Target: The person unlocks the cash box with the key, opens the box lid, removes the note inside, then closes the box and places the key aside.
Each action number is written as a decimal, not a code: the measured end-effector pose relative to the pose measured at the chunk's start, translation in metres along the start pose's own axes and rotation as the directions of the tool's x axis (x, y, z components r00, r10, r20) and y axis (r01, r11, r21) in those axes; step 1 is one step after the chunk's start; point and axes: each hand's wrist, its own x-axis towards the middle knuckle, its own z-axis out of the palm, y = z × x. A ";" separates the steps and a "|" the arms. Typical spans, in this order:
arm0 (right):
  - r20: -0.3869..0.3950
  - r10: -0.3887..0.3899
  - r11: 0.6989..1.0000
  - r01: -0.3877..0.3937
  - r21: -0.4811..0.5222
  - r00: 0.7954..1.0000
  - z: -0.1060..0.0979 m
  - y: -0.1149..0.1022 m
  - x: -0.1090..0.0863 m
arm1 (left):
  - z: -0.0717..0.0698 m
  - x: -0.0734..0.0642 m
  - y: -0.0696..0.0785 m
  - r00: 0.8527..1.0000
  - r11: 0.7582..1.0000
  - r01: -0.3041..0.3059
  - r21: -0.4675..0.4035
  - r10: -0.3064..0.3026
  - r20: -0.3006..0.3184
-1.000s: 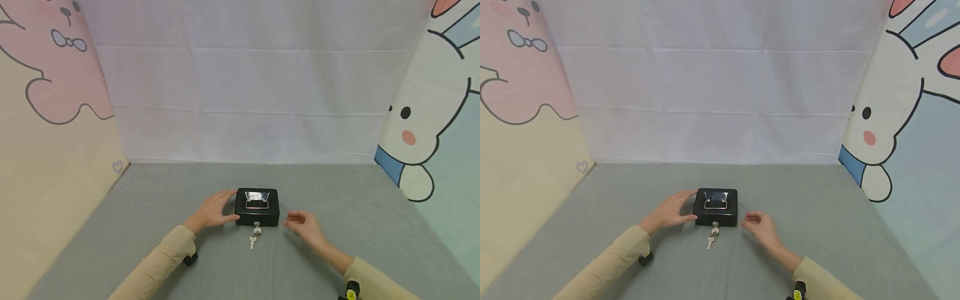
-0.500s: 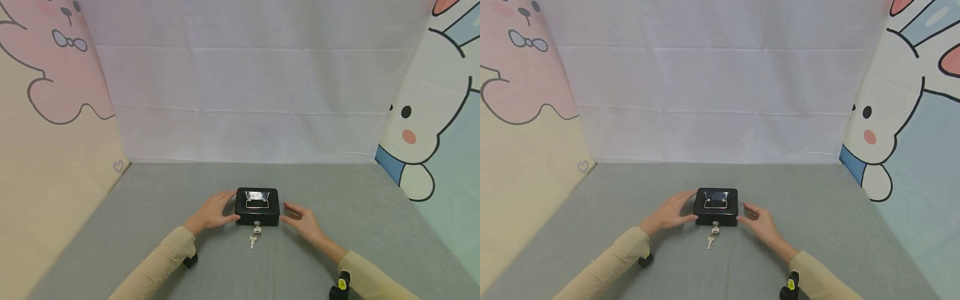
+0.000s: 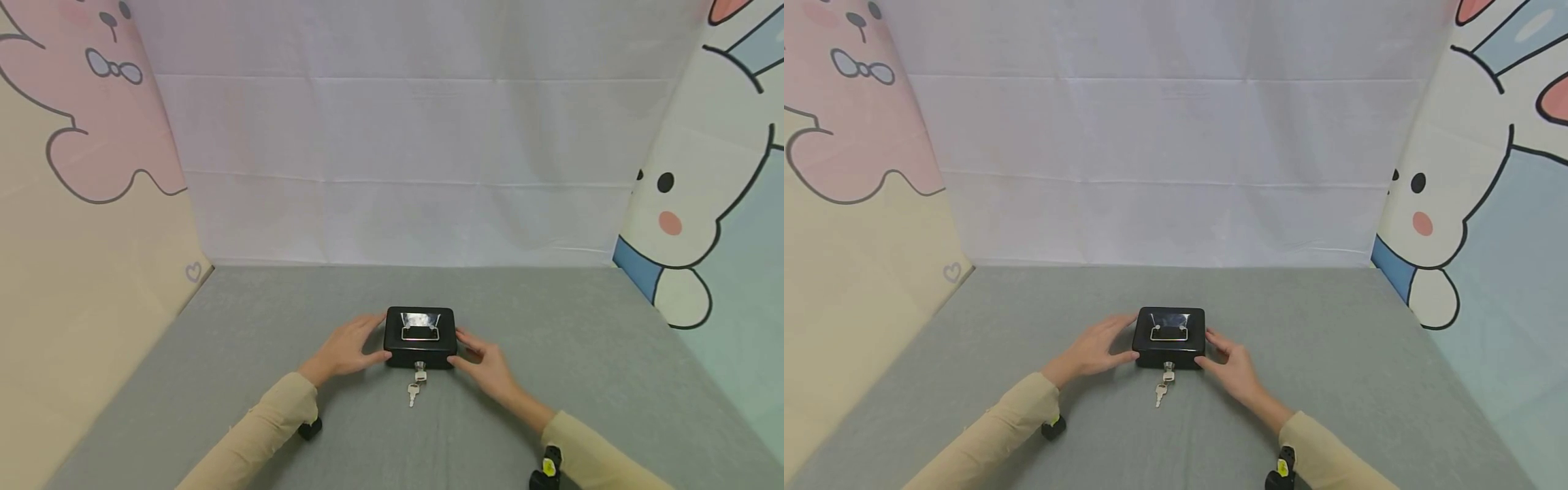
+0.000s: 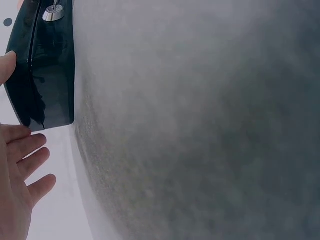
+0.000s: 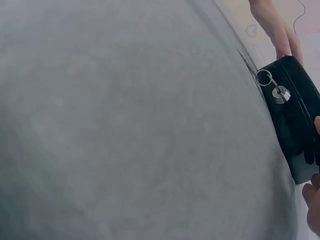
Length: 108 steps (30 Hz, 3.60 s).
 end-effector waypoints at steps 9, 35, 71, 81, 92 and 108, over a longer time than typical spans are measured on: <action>0.010 -0.040 0.999 0.040 -0.002 0.999 0.002 -0.003 -0.001 | -0.002 -0.001 0.004 1.000 1.000 -0.017 0.004 0.017 0.017; -0.033 -0.019 1.000 0.018 -0.013 0.999 0.003 -0.010 0.002 | -0.006 0.004 0.005 0.998 0.999 0.031 -0.030 -0.029 0.051; -0.198 0.156 0.988 -0.154 0.025 0.968 -0.001 -0.036 0.029 | -0.015 0.021 0.010 0.979 0.954 0.090 -0.287 -0.138 -0.150; -0.206 0.145 0.989 -0.144 0.016 0.968 -0.002 -0.039 0.035 | -0.016 0.026 0.008 0.974 0.954 0.110 -0.280 -0.159 -0.161; -0.261 0.106 0.993 -0.088 0.080 0.960 -0.001 -0.065 0.033 | -0.016 0.031 0.008 0.960 0.942 0.098 -0.320 -0.174 -0.219; -0.303 0.023 0.996 0.003 0.084 0.953 -0.001 -0.061 0.037 | -0.011 0.037 0.007 0.891 0.949 -0.001 -0.314 -0.142 -0.432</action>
